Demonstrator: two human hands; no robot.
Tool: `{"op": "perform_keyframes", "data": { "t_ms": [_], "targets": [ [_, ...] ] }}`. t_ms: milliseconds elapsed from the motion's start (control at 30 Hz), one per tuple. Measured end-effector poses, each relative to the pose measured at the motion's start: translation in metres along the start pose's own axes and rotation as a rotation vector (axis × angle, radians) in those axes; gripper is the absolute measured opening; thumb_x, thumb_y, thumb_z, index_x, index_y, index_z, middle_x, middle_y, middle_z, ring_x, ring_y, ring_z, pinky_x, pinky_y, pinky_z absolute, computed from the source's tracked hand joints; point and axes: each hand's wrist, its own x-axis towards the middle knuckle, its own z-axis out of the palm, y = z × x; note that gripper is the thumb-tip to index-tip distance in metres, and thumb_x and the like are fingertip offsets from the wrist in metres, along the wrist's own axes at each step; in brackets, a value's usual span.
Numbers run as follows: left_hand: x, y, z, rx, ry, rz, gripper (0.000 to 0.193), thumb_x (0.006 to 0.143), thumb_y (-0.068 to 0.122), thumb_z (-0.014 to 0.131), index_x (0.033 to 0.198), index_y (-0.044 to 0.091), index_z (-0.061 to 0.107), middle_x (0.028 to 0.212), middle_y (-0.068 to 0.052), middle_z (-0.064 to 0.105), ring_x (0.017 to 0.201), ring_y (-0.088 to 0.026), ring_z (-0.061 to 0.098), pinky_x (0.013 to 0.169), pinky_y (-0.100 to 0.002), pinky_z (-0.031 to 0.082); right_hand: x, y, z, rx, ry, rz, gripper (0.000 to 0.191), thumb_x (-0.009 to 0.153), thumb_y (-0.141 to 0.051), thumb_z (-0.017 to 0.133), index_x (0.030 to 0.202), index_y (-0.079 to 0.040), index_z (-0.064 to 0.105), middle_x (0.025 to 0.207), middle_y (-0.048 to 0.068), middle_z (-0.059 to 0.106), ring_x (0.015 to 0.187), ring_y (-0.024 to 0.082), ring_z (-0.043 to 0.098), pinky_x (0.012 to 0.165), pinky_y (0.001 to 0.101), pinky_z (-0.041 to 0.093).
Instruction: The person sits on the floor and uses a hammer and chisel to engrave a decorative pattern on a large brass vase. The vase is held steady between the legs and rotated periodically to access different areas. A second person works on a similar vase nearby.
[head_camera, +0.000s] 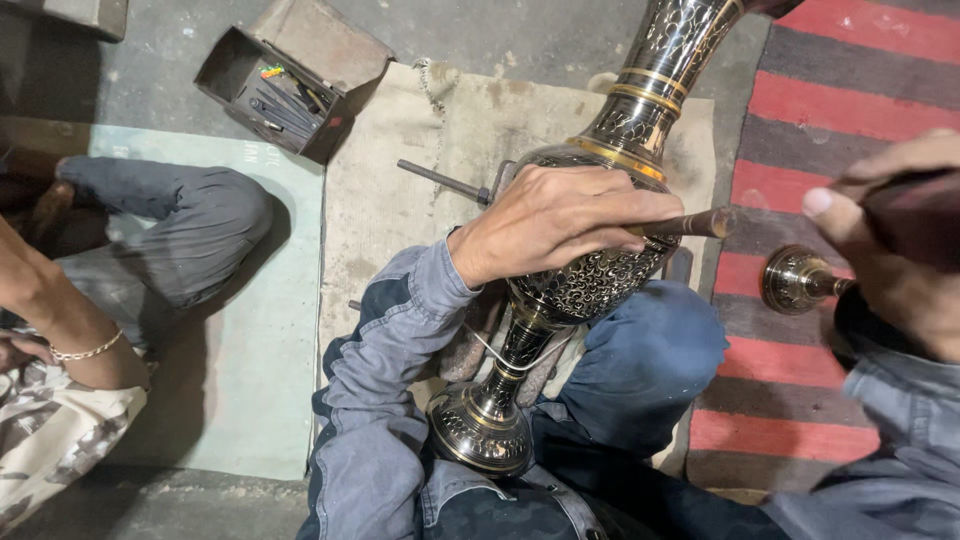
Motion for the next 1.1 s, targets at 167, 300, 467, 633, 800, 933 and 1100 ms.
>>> {"op": "perform_keyframes", "data": {
  "t_ms": [167,300,467,633,800,933,1100],
  "targets": [
    [-0.001,-0.003,0.002,0.004,-0.002,-0.004,0.038,0.102,0.03,0.073,0.137,0.019,0.063,0.114,-0.002,0.072,0.097,-0.025,0.072,0.084,-0.037,0.06,0.004,0.004,-0.002,-0.086,-0.002,-0.014,0.022,0.108,-0.003,0.073,0.119,0.002,0.055,0.102,0.012,0.062,0.084,0.019,0.064,0.076,0.0287,0.054],
    [-0.001,-0.008,0.005,0.001,-0.013,-0.002,0.039,0.1,0.031,0.074,0.136,0.02,0.064,0.11,-0.001,0.072,0.092,-0.022,0.072,0.082,-0.037,0.06,0.004,0.008,-0.002,-0.13,-0.011,-0.025,0.019,0.11,-0.003,0.072,0.119,0.002,0.056,0.103,0.012,0.062,0.085,0.019,0.064,0.077,0.0285,0.054],
    [-0.004,-0.012,0.005,0.054,-0.022,0.015,0.036,0.099,0.033,0.075,0.131,0.019,0.064,0.11,-0.003,0.071,0.091,-0.024,0.071,0.081,-0.038,0.059,0.004,0.016,-0.003,-0.17,-0.022,-0.046,0.015,0.113,-0.003,0.07,0.12,0.002,0.057,0.105,0.013,0.063,0.086,0.019,0.065,0.078,0.0281,0.054],
    [-0.003,-0.014,0.007,0.003,-0.014,0.005,0.042,0.099,0.033,0.075,0.137,0.02,0.063,0.111,-0.002,0.072,0.092,-0.022,0.072,0.083,-0.038,0.06,0.002,0.032,-0.006,-0.217,-0.029,-0.074,0.011,0.116,-0.003,0.067,0.121,0.001,0.058,0.107,0.013,0.063,0.087,0.02,0.066,0.079,0.0278,0.054],
    [-0.003,-0.013,0.006,-0.04,-0.012,0.001,0.042,0.1,0.033,0.074,0.138,0.021,0.062,0.116,-0.002,0.073,0.093,-0.023,0.072,0.083,-0.038,0.059,0.002,0.043,-0.011,-0.31,-0.066,-0.249,0.008,0.119,-0.002,0.065,0.121,0.001,0.059,0.109,0.013,0.064,0.088,0.02,0.066,0.08,0.0275,0.054],
    [-0.002,-0.012,0.003,-0.03,-0.011,0.004,0.041,0.102,0.034,0.074,0.139,0.021,0.062,0.119,-0.003,0.073,0.098,-0.026,0.072,0.085,-0.038,0.059,0.001,0.034,-0.012,-0.169,-0.013,-0.023,0.018,0.114,-0.009,0.068,0.119,0.004,0.056,0.104,0.015,0.066,0.087,0.021,0.067,0.078,0.0293,0.056],
    [-0.002,-0.009,0.001,-0.027,-0.019,-0.019,0.04,0.102,0.034,0.073,0.139,0.021,0.063,0.118,-0.003,0.073,0.097,-0.026,0.072,0.085,-0.038,0.059,0.007,0.019,-0.012,-0.347,-0.052,0.074,0.019,0.11,-0.009,0.063,0.118,0.008,0.057,0.107,0.022,0.066,0.089,0.029,0.067,0.083,0.0366,0.057]
  ]
}}
